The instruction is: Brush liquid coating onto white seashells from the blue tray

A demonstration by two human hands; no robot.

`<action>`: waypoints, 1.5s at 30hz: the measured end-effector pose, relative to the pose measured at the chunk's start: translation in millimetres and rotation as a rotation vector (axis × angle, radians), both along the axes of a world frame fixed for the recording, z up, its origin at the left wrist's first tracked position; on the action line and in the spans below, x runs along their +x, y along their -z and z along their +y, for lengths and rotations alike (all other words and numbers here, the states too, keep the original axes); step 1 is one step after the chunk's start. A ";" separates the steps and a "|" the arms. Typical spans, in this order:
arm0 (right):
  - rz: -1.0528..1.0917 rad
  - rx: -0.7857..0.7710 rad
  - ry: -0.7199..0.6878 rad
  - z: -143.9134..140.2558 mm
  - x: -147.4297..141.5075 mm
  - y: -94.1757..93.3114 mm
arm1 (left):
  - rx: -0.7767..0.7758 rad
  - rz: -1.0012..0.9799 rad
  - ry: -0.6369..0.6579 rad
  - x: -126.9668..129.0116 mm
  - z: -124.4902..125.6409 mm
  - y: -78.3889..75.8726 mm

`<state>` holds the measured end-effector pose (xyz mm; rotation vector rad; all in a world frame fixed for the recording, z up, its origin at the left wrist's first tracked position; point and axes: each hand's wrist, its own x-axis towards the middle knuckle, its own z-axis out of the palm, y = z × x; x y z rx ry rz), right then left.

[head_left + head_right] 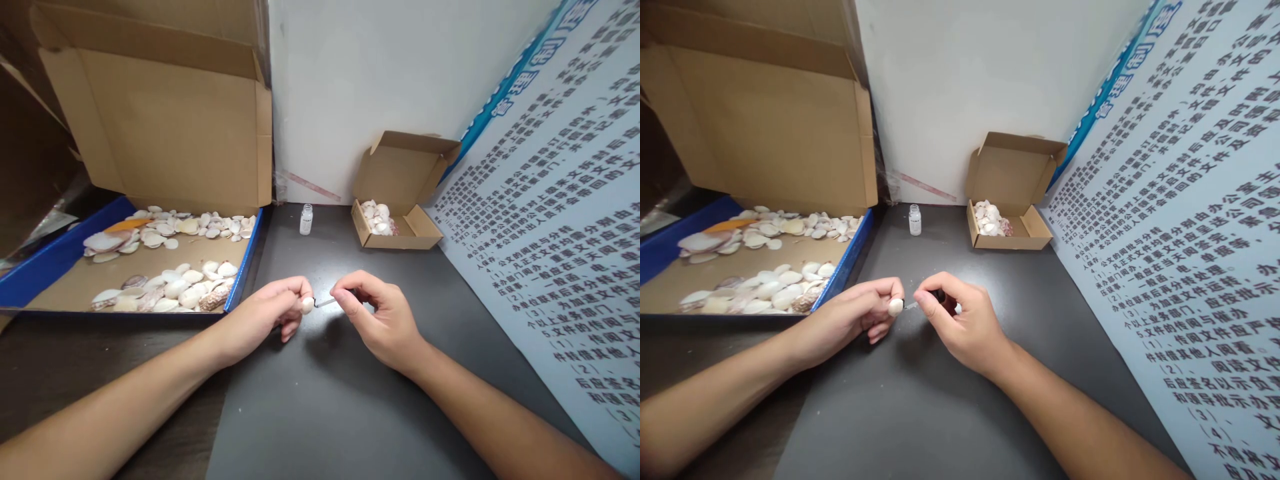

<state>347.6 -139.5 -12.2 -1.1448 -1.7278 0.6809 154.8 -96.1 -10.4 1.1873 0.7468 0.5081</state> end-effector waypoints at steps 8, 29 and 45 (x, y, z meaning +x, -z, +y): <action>0.012 0.005 -0.006 0.5 0.3 -0.2 | 0.020 0.011 -0.001 0.2 -0.4 1.5; 0.089 -0.077 0.043 0.2 0.6 2.2 | -0.087 -0.059 -0.040 -0.6 0.0 -1.5; 0.141 -0.111 0.049 2.1 3.1 5.7 | -0.119 -0.067 -0.072 -1.0 -0.1 -2.0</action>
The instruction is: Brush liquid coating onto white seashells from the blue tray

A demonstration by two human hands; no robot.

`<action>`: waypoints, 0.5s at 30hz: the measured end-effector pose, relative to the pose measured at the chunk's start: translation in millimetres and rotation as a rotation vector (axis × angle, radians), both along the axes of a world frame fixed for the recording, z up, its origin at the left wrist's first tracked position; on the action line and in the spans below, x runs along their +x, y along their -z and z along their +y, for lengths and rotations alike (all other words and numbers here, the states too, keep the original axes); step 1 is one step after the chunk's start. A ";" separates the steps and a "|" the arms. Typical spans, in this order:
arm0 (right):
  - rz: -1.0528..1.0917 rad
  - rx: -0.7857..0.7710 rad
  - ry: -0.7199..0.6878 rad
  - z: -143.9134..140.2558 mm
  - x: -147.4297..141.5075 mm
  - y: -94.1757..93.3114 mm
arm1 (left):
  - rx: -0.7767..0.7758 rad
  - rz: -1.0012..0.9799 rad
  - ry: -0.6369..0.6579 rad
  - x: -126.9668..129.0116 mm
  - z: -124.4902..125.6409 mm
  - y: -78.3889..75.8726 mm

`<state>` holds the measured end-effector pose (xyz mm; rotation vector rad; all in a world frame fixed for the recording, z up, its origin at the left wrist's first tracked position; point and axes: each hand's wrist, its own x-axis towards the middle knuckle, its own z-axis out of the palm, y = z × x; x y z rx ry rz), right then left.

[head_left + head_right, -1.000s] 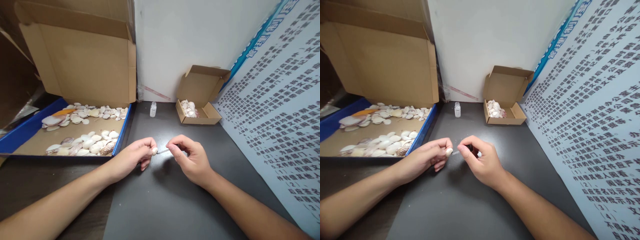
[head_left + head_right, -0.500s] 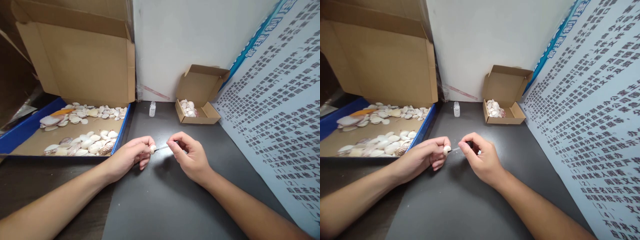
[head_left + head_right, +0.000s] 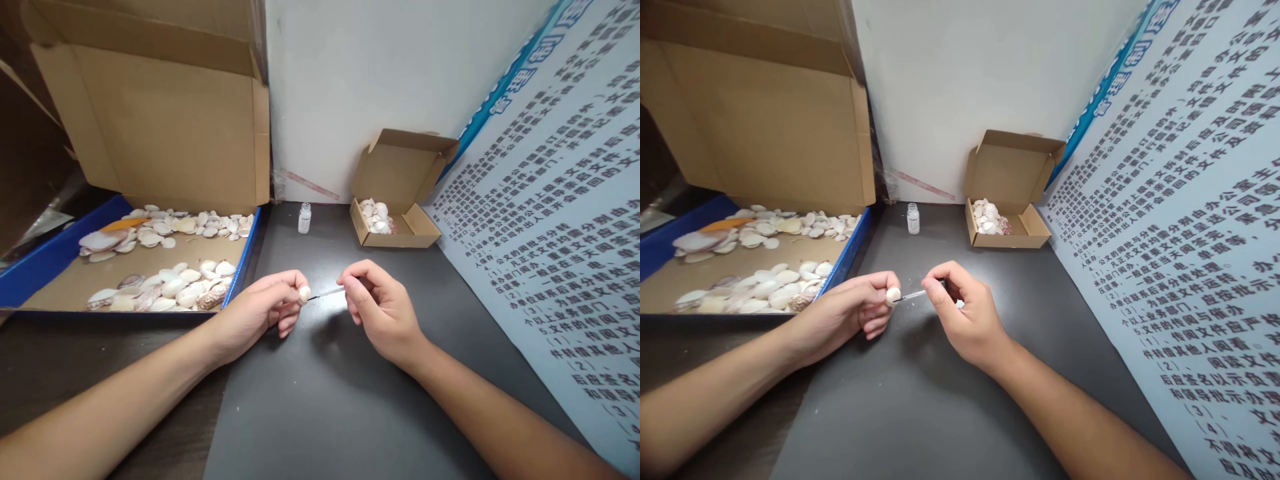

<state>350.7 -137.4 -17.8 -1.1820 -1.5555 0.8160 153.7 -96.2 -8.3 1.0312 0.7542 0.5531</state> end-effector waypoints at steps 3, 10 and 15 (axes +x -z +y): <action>-0.012 -0.020 -0.043 -0.7 -1.7 -0.2 | -0.002 -0.003 0.003 0.0 -0.2 -0.3; -0.084 -0.011 0.015 0.3 -2.1 -6.3 | -0.004 -0.001 0.002 0.9 0.3 0.1; 0.002 0.014 0.008 -0.2 -0.2 -0.8 | -0.003 0.008 0.001 0.8 0.1 0.7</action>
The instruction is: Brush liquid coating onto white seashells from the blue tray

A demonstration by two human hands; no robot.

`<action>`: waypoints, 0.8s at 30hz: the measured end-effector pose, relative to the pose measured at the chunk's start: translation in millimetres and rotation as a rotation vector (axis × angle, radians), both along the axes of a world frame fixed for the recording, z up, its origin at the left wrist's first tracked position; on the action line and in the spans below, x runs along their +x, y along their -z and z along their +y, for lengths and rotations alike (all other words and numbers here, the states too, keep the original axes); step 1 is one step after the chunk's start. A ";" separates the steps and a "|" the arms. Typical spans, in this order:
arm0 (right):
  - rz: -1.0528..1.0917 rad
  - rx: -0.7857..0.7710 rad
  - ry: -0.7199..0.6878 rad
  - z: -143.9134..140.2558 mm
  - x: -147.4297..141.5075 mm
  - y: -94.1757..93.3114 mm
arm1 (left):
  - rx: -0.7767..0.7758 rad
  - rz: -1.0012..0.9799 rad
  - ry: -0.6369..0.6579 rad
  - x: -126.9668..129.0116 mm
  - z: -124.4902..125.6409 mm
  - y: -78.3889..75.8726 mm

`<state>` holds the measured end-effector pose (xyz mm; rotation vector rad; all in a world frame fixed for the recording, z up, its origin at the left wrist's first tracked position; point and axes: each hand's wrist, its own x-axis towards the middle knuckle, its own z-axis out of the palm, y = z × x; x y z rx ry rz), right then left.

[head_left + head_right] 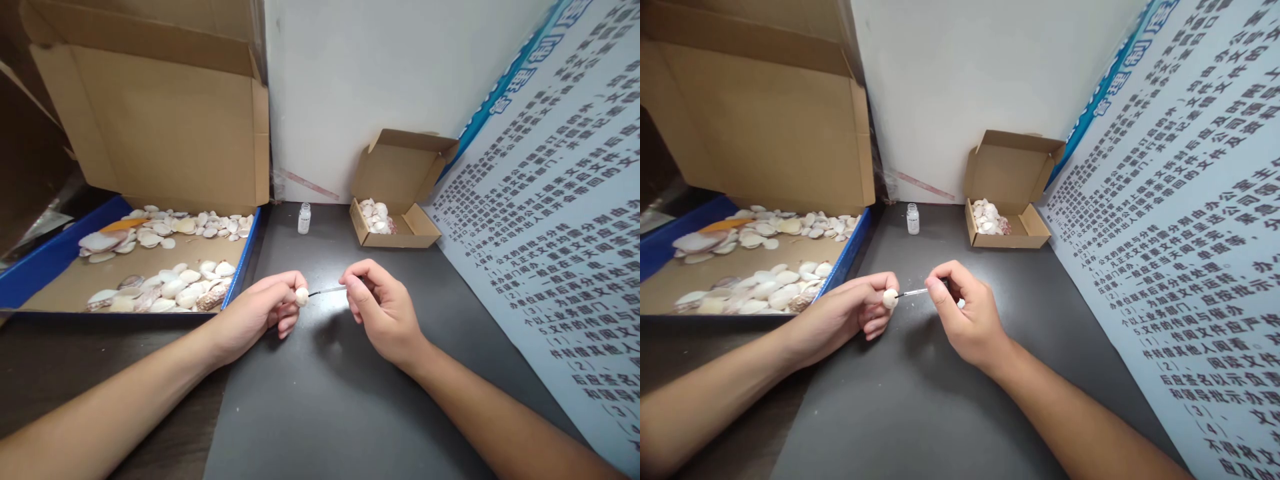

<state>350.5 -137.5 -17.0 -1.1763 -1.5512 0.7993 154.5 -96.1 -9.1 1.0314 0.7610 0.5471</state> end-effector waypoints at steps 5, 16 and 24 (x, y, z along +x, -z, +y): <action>-0.017 -0.032 -0.053 -1.1 -0.3 1.2 | 0.007 -0.001 0.015 0.4 0.1 0.1; -0.004 -0.026 -0.031 -1.1 0.7 0.3 | 0.021 0.007 0.005 0.2 -0.3 0.3; -0.099 -0.004 -0.011 0.9 -2.7 -5.9 | 0.022 0.008 0.005 0.2 0.1 -0.1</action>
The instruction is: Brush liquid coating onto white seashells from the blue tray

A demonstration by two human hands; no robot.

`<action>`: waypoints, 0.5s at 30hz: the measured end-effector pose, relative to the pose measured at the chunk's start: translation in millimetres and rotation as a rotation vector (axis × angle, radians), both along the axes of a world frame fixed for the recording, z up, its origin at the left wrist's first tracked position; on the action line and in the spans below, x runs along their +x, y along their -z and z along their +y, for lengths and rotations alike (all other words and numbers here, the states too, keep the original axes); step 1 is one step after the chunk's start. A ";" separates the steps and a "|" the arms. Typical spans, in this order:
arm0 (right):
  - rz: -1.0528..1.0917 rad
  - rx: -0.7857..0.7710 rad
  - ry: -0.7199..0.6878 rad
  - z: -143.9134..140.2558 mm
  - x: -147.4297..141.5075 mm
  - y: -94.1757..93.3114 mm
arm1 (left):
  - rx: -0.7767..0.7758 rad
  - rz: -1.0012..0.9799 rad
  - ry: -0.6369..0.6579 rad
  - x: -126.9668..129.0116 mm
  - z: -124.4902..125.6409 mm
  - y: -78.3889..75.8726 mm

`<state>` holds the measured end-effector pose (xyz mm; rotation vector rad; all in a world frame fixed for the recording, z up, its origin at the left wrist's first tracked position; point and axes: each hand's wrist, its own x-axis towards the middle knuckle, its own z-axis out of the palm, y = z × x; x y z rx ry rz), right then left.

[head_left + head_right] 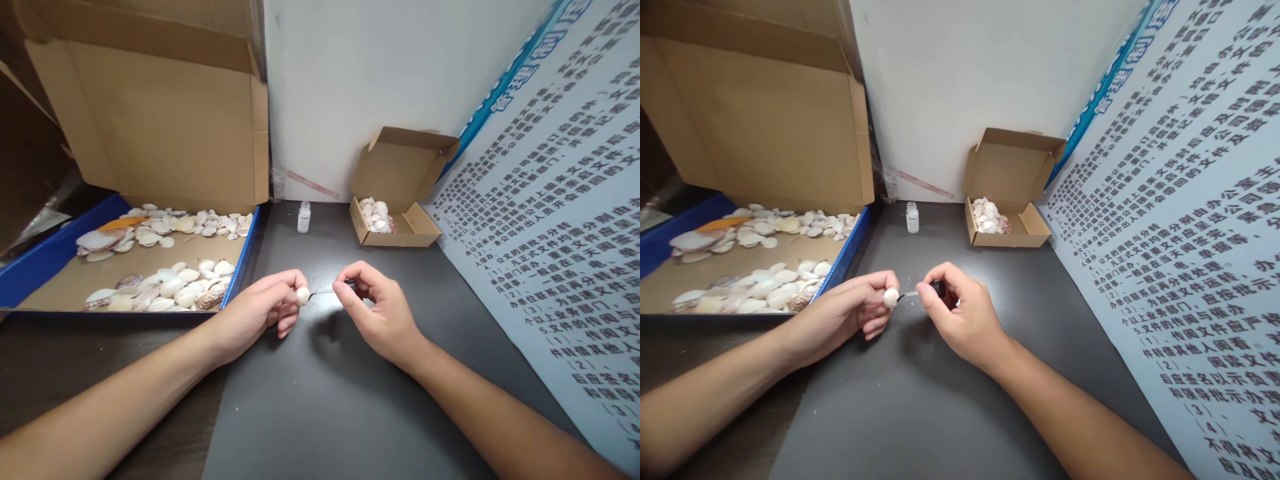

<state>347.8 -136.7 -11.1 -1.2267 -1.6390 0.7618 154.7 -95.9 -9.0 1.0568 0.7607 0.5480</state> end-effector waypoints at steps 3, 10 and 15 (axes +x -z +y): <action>0.022 -0.001 0.002 -0.4 1.2 0.8 | -0.001 0.003 -0.003 -0.4 0.1 1.2; 0.029 -0.019 -0.058 -2.5 1.2 2.6 | -0.010 0.001 -0.004 0.5 0.6 0.8; -0.020 0.004 -0.015 0.0 -0.8 -1.2 | -0.019 -0.012 -0.005 0.1 0.8 1.1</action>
